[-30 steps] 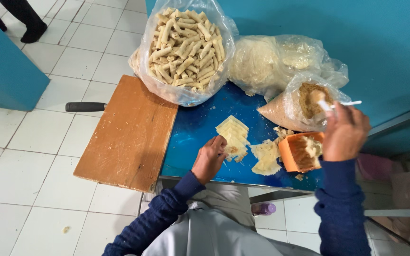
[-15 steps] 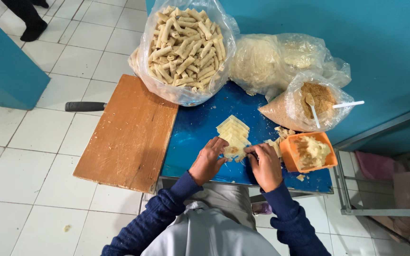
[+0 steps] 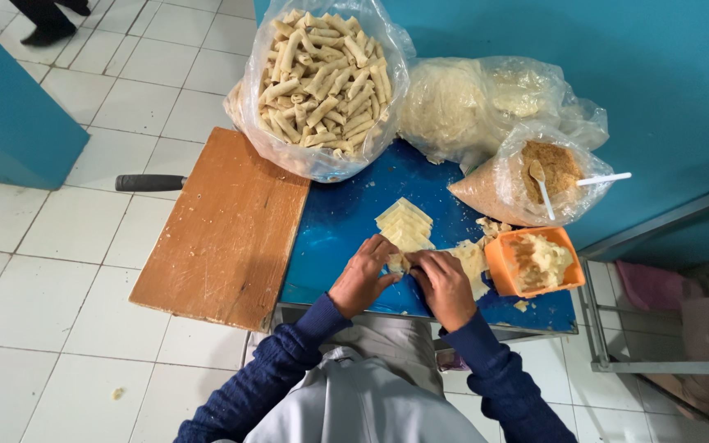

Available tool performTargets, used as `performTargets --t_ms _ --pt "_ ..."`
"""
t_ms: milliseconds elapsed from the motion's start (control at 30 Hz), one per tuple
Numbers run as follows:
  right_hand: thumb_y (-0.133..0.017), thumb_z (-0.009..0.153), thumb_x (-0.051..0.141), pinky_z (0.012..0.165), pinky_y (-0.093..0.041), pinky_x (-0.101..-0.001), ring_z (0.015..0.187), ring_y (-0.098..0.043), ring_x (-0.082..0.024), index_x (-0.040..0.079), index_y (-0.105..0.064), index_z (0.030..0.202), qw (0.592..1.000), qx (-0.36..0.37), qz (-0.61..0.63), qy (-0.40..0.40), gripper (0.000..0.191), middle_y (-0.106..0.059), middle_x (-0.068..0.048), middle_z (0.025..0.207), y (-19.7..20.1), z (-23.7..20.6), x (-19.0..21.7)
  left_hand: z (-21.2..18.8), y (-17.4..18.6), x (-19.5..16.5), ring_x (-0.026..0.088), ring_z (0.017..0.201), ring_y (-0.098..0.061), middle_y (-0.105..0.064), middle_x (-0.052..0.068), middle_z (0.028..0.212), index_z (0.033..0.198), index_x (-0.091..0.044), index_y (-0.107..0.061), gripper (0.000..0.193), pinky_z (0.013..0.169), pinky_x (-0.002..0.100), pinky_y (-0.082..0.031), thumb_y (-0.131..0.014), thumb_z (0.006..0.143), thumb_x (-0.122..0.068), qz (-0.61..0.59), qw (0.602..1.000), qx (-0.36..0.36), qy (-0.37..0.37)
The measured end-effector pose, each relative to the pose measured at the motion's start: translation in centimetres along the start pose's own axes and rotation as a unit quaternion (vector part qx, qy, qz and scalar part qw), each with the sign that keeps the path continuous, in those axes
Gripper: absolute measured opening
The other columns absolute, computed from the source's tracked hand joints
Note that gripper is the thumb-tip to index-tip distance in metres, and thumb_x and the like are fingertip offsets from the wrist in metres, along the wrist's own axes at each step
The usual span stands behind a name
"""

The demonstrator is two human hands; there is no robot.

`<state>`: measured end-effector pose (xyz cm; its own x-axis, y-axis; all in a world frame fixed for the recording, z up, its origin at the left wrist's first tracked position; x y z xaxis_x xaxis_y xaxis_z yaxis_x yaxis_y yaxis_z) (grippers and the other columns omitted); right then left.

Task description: The person sits at a small blue table and folds thin dough pieces by hand into diamond shapes, pressing each fold closed and arranging the finished pieces in a herringbone pattern on the table. They occasionally use a spoon to scoop brown sugar from a plastic bag and add filling from an orange container while working through the dough pieces one at a time.

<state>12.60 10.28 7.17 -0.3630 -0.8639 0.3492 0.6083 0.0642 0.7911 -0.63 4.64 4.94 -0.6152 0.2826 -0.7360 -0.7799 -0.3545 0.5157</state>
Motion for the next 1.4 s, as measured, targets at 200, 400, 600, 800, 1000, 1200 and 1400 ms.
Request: performTargets --t_ms 200,400,600,800,1000,1200,1400 --pt "-0.069 0.092 0.007 0.084 -0.051 -0.0422 0.096 -0.066 -0.031 0.007 -0.071 0.101 1.0 -0.01 -0.007 0.004 0.009 -0.071 -0.008 0.1 -0.6 0.6 -0.7 0.1 0.5 -0.9 0.039 0.107 -0.056 -0.056 0.017 0.113 0.114 0.002 -0.06 0.05 0.09 0.045 -0.049 -0.083 0.07 -0.003 0.008 1.0 0.0 -0.025" --pt "-0.072 0.09 0.007 0.078 -0.053 -0.0415 0.092 -0.067 -0.032 0.007 -0.071 0.101 0.997 0.012 0.048 -0.056 0.01 -0.071 -0.01 0.098 -1.0 2.4 -2.1 1.0 0.2 -0.8 0.037 0.107 -0.057 -0.059 0.014 0.109 0.105 0.001 -0.064 0.027 0.09 0.044 -0.049 -0.074 0.08 -0.002 0.042 0.999 -0.008 -0.006" --pt "-0.071 0.085 0.003 0.081 -0.052 -0.043 0.095 -0.064 -0.035 0.003 -0.07 0.098 0.999 -0.026 0.037 -0.02 0.012 -0.069 -0.012 0.097 -0.5 2.6 -1.0 2.2 0.8 -1.4 0.037 0.098 -0.058 -0.06 0.013 0.098 0.091 -0.003 -0.064 0.006 0.085 0.045 -0.049 -0.068 0.086 -0.004 0.086 0.995 -0.058 -0.006" --pt "-0.071 0.087 0.002 0.08 -0.053 -0.0418 0.093 -0.064 -0.032 0.005 -0.074 0.102 0.999 -0.019 0.012 0.031 0.016 -0.069 -0.009 0.097 -0.4 2.1 0.5 2.8 0.9 -1.5 0.038 0.101 -0.058 -0.059 0.014 0.1 0.093 -0.001 -0.062 0.019 0.085 0.046 -0.05 -0.059 0.078 0.009 0.08 0.996 -0.049 0.007" --pt "-0.074 0.085 0.005 0.079 -0.053 -0.0408 0.092 -0.064 -0.03 0.006 -0.072 0.097 0.999 -0.016 -0.007 0.043 0.012 -0.069 -0.008 0.096 -0.3 2.1 0.9 2.3 1.3 -1.7 0.038 0.1 -0.06 -0.051 0.018 0.106 0.09 0.001 -0.059 0.013 0.081 0.046 -0.05 -0.067 0.08 0.004 -0.015 0.999 -0.028 -0.009" --pt "-0.077 0.085 0.008 0.078 -0.053 -0.0396 0.09 -0.065 -0.028 0.006 -0.071 0.095 0.999 0.009 0.016 0.035 0.012 -0.071 -0.006 0.094 -0.2 2.6 0.4 2.5 1.3 -1.4 0.039 0.099 -0.061 -0.05 0.017 0.104 0.088 0.001 -0.058 0.011 0.08 0.046 -0.051 -0.067 0.083 0.005 -0.003 0.999 -0.034 -0.01" --pt "-0.077 0.084 0.008 0.079 -0.054 -0.0383 0.093 -0.066 -0.027 0.007 -0.074 0.096 0.998 0.026 0.058 0.015 0.012 -0.072 -0.005 0.097 -0.4 3.4 -0.3 3.0 1.3 -1.0 0.038 0.096 -0.062 -0.053 0.015 0.104 0.091 -0.001 -0.059 0.009 0.077 0.047 -0.049 -0.067 0.086 0.001 -0.018 0.999 -0.003 0.048"
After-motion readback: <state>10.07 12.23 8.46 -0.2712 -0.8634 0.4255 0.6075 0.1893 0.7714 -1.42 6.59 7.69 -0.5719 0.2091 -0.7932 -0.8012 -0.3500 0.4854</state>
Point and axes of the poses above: each hand's wrist, its own z-axis towards the middle knuckle, its own y-axis out of the back of the hand, x = y × z, the point moved 8 cm from there along z, towards the middle knuckle
